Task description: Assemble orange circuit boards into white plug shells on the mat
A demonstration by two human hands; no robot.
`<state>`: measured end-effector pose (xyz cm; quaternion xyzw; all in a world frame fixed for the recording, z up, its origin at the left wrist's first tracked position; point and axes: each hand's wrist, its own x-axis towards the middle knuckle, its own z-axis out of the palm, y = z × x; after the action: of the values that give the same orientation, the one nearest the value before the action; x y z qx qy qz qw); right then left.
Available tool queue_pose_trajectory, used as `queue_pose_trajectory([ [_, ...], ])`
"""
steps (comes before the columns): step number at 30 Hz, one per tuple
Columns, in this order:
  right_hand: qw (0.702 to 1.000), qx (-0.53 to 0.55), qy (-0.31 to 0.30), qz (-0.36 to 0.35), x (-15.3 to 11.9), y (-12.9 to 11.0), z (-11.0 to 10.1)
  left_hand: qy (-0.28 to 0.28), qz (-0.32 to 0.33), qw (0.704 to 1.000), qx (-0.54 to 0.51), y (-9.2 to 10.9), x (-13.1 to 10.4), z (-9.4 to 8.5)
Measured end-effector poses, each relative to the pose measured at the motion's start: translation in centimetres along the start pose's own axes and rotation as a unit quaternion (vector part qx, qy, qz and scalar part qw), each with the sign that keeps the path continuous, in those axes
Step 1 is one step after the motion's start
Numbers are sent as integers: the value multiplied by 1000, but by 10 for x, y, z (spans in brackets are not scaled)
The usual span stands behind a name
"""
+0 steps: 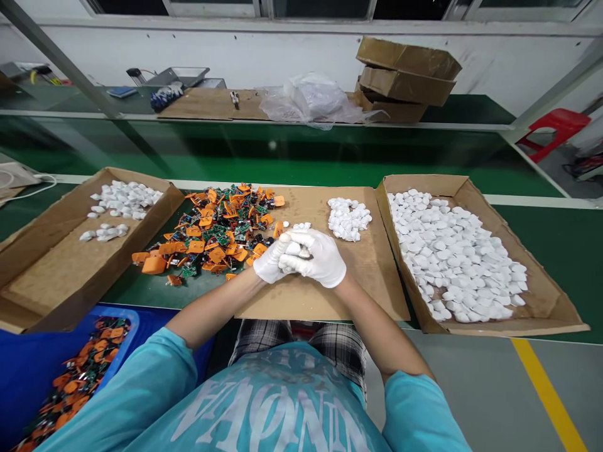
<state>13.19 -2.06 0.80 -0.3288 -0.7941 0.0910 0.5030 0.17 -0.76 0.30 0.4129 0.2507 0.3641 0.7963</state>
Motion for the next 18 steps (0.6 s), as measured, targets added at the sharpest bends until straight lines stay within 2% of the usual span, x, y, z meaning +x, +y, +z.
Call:
queue_pose_trajectory([
  [3, 1000, 2, -18, -2, 5, -1, 0, 22, -3, 999, 28, 3, -4, -2],
  [6, 1000, 20, -4, -6, 8, -4, 0, 78, 51, 990, 104, 9, -10, -3],
  [9, 998, 27, 55, 14, 8, -8, 2, 158, 117, 964, 181, 16, -13, -1],
  [11, 995, 9, 98, 26, 8, -10, 3, 190, 168, 946, 200, 17, -12, 2],
  [14, 994, -33, 106, 8, 8, -9, 6, 205, 236, 925, 218, 15, -10, 5],
  [18, 991, -105, 73, -34, 6, -3, 10, 208, 265, 901, 273, 8, -6, -1],
])
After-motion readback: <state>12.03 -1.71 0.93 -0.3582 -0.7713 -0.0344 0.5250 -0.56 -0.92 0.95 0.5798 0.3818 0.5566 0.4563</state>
